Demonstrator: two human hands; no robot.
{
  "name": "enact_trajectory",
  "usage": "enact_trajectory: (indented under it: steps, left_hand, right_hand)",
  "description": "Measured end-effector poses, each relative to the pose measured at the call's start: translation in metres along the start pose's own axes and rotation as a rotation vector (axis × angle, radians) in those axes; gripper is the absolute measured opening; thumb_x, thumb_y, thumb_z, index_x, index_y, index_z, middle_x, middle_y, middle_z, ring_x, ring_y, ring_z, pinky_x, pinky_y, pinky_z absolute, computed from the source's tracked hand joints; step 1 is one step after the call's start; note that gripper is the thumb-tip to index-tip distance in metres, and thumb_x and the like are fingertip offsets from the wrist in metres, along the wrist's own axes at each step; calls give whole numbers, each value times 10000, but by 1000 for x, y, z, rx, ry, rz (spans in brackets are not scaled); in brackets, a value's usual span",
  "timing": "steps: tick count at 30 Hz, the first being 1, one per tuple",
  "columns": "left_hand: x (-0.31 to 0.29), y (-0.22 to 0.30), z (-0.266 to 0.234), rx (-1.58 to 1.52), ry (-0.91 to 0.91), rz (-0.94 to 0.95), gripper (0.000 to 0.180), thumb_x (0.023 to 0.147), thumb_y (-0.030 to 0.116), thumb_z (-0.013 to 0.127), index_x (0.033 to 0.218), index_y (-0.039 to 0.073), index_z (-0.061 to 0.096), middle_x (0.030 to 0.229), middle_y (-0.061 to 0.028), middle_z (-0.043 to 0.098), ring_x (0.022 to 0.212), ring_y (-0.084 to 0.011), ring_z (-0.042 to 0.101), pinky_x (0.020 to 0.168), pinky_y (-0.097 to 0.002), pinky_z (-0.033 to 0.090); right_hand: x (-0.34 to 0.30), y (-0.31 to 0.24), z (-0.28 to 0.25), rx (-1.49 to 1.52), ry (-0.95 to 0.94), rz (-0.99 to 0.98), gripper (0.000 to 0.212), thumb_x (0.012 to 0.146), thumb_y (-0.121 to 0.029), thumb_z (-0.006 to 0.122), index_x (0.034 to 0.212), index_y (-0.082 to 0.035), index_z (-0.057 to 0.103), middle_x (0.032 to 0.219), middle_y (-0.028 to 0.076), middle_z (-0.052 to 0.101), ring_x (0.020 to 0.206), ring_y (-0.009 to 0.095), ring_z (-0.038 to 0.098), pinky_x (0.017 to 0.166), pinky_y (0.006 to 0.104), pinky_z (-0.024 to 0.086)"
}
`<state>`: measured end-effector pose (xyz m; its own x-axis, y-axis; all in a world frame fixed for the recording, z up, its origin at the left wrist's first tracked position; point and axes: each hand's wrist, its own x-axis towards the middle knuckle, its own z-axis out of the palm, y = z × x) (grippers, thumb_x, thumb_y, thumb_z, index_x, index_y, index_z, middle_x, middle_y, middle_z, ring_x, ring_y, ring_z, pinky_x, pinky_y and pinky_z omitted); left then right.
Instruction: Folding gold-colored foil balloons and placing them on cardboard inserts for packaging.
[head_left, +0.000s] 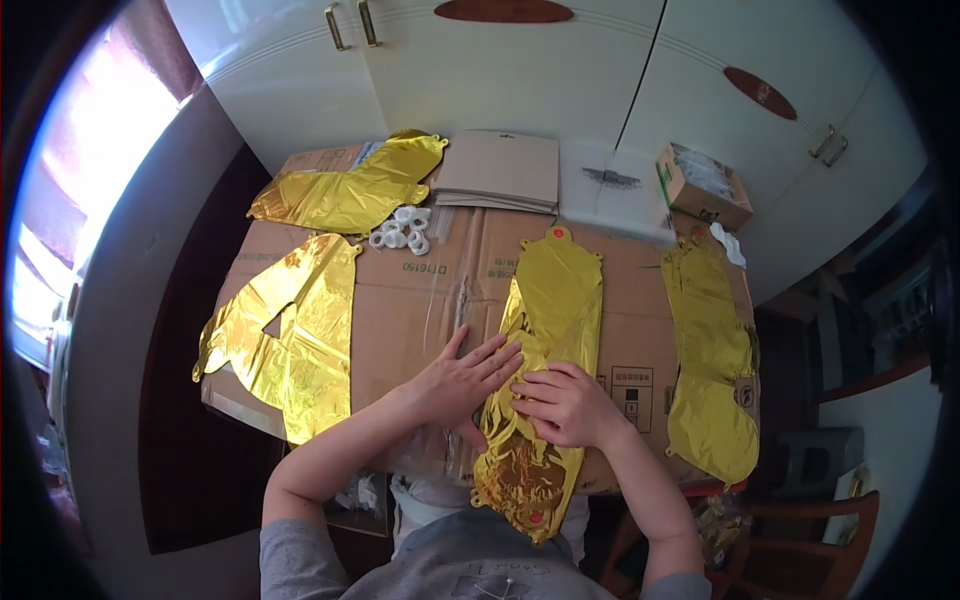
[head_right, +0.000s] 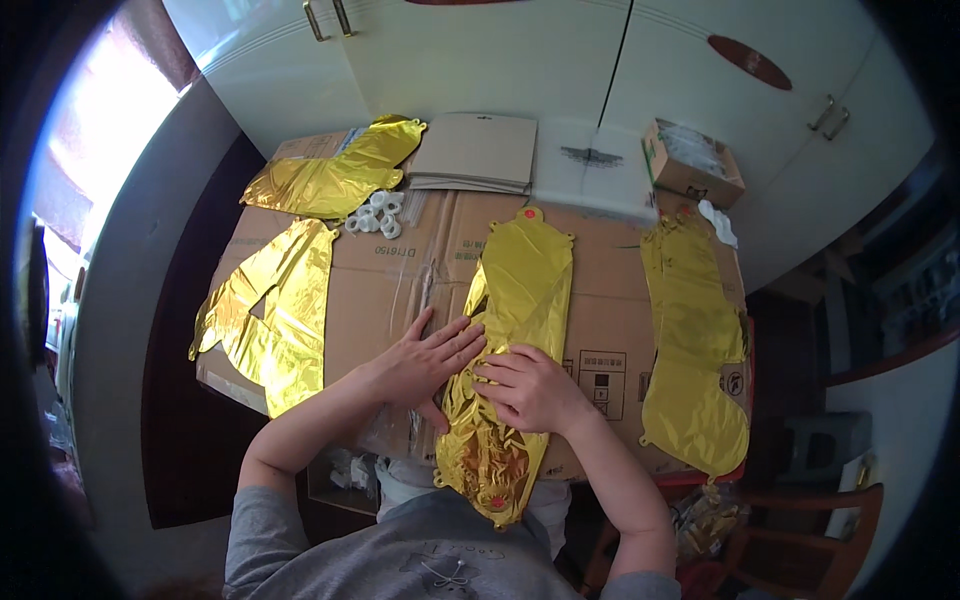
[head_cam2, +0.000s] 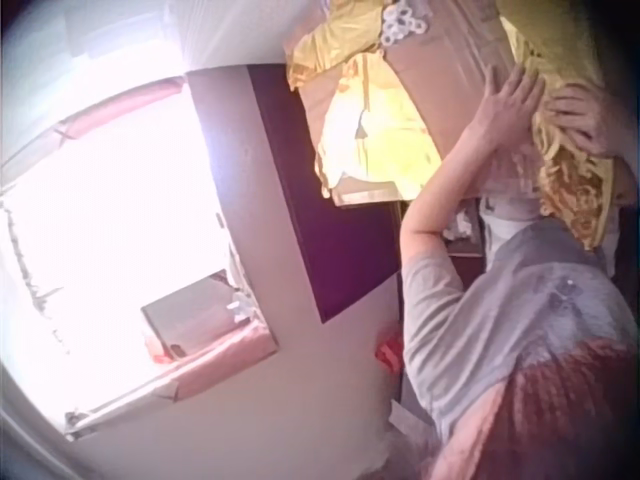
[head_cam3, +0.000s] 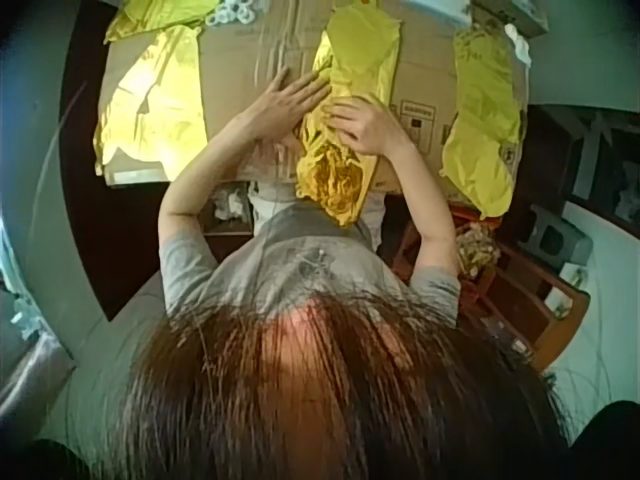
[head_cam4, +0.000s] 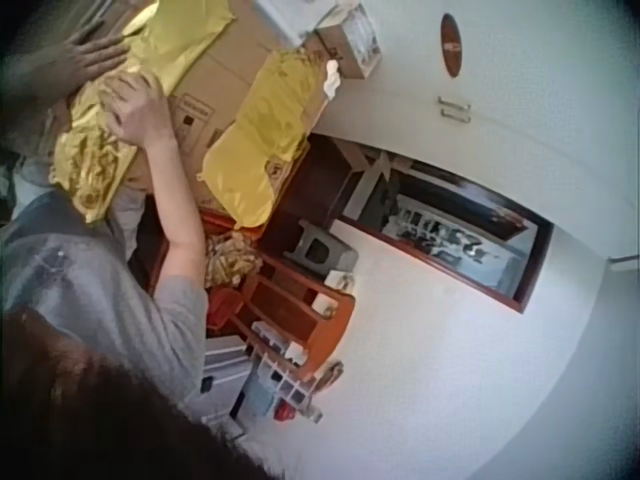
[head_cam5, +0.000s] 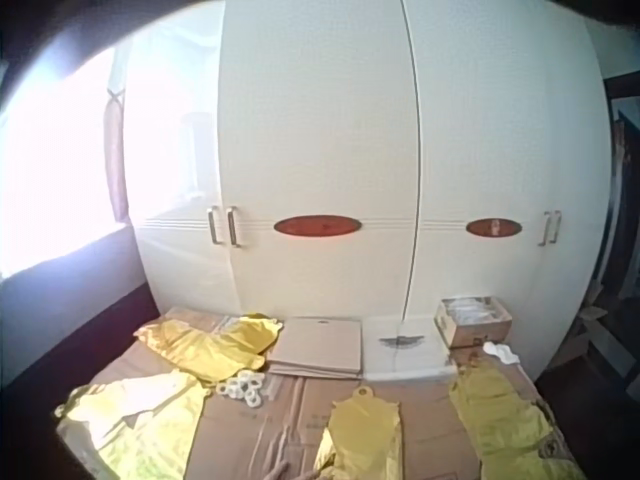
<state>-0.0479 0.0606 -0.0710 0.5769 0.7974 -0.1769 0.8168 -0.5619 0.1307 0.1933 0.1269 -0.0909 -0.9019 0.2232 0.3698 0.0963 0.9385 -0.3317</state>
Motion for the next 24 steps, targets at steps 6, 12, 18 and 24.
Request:
enact_trajectory:
  steps: [6,12,18,24]
  left_hand:
    - [8,-13,11,15,115,-2,1238,630,796,626,1536,62,209,1588,-138,246,1481,-275,210,1150,-618,140]
    - [25,-36,8,2,173,-2,1189,658,795,615,1524,65,255,1573,-133,290,1463,-264,263,1156,-602,150]
    - [38,-52,6,54,158,-19,1254,598,806,647,1524,59,253,1576,-127,286,1465,-256,261,1156,-606,148]
    - [52,-68,0,35,163,-23,1285,575,811,655,1526,52,241,1586,-121,267,1472,-252,243,1156,-611,148]
  right_hand:
    - [1,2,-2,18,-25,5,232,791,-186,671,1011,-202,742,1185,-33,674,1176,141,586,1058,403,396]
    - [1,4,0,14,-5,-6,241,776,-188,697,1006,-229,755,1146,-50,699,1128,143,622,1036,425,413]
    - [0,5,2,25,-3,-3,237,786,-199,696,1014,-230,757,1138,-62,703,1115,139,627,1047,451,400]
    - [0,5,1,38,-14,4,234,798,-206,693,1022,-229,755,1152,-64,699,1122,132,623,1062,456,382]
